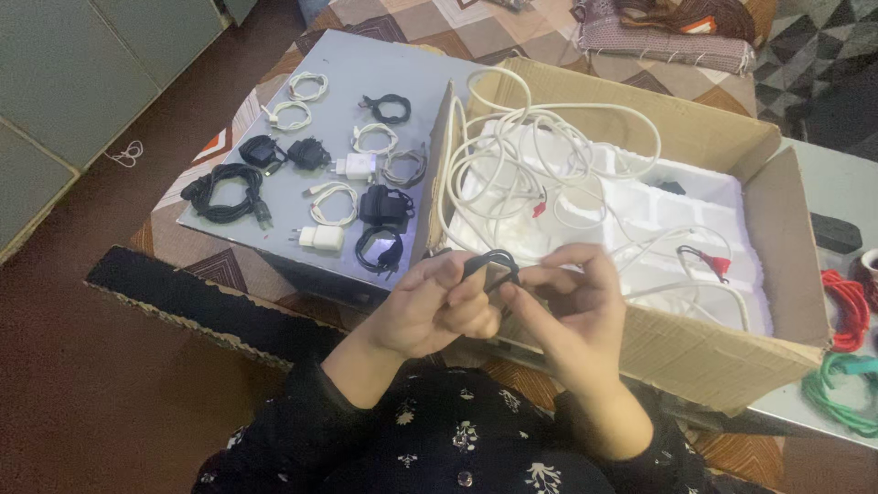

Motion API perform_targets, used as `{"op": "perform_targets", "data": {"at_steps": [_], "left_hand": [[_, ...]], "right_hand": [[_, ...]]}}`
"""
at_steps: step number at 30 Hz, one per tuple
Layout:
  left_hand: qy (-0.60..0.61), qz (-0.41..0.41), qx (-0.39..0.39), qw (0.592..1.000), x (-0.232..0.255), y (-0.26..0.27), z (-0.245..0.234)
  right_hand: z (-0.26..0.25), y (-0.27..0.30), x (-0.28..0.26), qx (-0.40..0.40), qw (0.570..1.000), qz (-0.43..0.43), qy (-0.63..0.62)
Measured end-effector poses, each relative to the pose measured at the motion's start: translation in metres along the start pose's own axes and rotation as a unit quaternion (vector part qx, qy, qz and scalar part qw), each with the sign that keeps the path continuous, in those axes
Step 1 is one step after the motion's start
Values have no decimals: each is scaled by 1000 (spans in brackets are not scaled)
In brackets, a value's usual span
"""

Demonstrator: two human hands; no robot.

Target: The person organizes various electronic accessories on a table. They pick up black and white power adapters and cables from a cardboard box, coil them by hand, and place them in neat rows on the table surface.

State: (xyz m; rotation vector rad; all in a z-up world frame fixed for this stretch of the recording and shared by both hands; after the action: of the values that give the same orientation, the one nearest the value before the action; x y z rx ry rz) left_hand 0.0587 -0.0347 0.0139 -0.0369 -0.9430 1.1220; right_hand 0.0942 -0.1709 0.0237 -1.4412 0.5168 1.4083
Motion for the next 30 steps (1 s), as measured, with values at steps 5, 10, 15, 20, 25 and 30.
{"op": "perform_targets", "data": {"at_steps": [5,10,15,20,25,30], "left_hand": [[-23,7,0,1000,8,0,1],[-47,-1,0,999,4,0,5],[-76,-6,-15,997,-5,-3,12],[-158,-15,-18,987,-7,-1,21],[-189,-14,14,982,-15,-2,23],[-240,4,18,971,-15,-2,24]], "right_hand": [[9,-4,6,-25,997,21,-74],[1,-3,16,-15,988,58,-141],[-2,-1,20,-72,951,132,-271],[2,4,10,-169,908,176,-340],[-4,9,1,-220,884,167,-376],[-6,13,-1,-249,922,120,-272]]}}
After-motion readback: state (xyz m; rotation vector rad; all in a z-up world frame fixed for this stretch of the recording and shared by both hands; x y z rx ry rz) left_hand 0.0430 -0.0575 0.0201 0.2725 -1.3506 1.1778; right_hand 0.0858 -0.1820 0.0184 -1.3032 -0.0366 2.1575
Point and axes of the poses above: each hand's wrist, its own y-axis away from the middle knuckle, its own z-axis out of the palm, x = y × z, the point moved 8 cm from there along -y, towards the middle knuckle, and after that the axes turned 4 degrees about -x, right-handed, at the moved point
